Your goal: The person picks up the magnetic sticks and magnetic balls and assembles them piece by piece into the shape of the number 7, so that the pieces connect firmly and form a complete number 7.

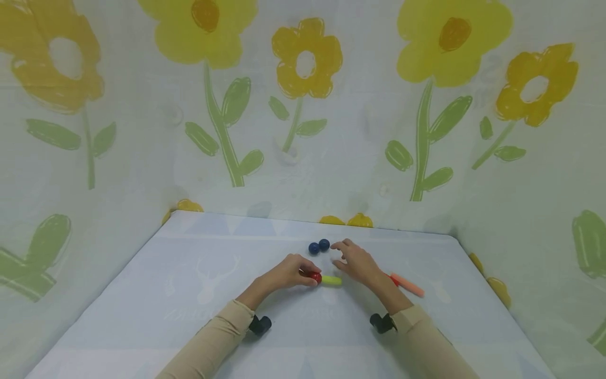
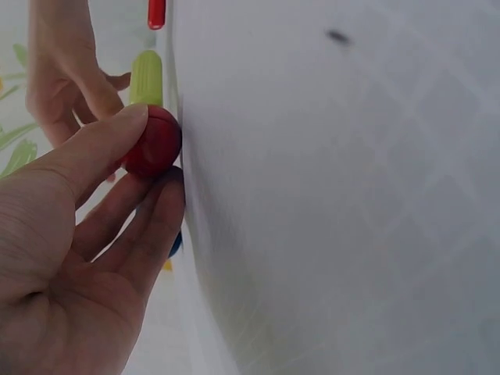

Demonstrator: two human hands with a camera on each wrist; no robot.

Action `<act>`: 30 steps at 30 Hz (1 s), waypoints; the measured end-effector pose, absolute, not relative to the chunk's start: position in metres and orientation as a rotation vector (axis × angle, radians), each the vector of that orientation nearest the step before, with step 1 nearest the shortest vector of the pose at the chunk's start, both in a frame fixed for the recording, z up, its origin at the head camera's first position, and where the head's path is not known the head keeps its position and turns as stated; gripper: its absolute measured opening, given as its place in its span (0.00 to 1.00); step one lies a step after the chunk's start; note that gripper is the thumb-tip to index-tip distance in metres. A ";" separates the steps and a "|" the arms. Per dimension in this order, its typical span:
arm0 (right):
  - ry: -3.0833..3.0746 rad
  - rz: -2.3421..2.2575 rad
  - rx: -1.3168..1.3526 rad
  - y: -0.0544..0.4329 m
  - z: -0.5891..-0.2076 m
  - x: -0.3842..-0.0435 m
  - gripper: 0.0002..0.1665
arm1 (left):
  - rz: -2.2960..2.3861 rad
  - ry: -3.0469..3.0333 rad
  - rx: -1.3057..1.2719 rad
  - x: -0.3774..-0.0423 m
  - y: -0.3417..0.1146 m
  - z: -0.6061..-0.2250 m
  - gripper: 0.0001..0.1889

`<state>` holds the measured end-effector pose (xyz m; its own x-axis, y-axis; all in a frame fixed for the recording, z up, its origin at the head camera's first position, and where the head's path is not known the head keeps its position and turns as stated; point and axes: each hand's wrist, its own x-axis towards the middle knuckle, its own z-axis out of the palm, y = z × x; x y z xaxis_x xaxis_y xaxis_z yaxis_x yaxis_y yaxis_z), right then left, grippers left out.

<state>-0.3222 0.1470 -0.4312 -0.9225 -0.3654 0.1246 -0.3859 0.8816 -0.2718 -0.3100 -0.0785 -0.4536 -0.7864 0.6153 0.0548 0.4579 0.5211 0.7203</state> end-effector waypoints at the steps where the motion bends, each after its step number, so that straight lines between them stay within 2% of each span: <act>1: -2.969 0.448 0.597 0.147 -0.432 -0.324 0.27 | 1.118 2.551 0.911 -0.310 -0.078 -0.454 0.17; 17: -2.978 0.452 0.723 0.142 -0.433 -0.352 0.37 | 1.122 2.538 0.962 -0.311 -0.079 -0.453 0.17; 30: -3.024 0.460 0.788 0.139 -0.435 -0.359 0.35 | 1.120 2.536 0.964 -0.312 -0.080 -0.453 0.18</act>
<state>-0.3590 0.1387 -0.4348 -0.8753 -0.4803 0.0563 -0.4753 0.8330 -0.2831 -0.3123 -0.0796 -0.4533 -0.7653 0.6397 0.0711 0.4834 0.4983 0.7197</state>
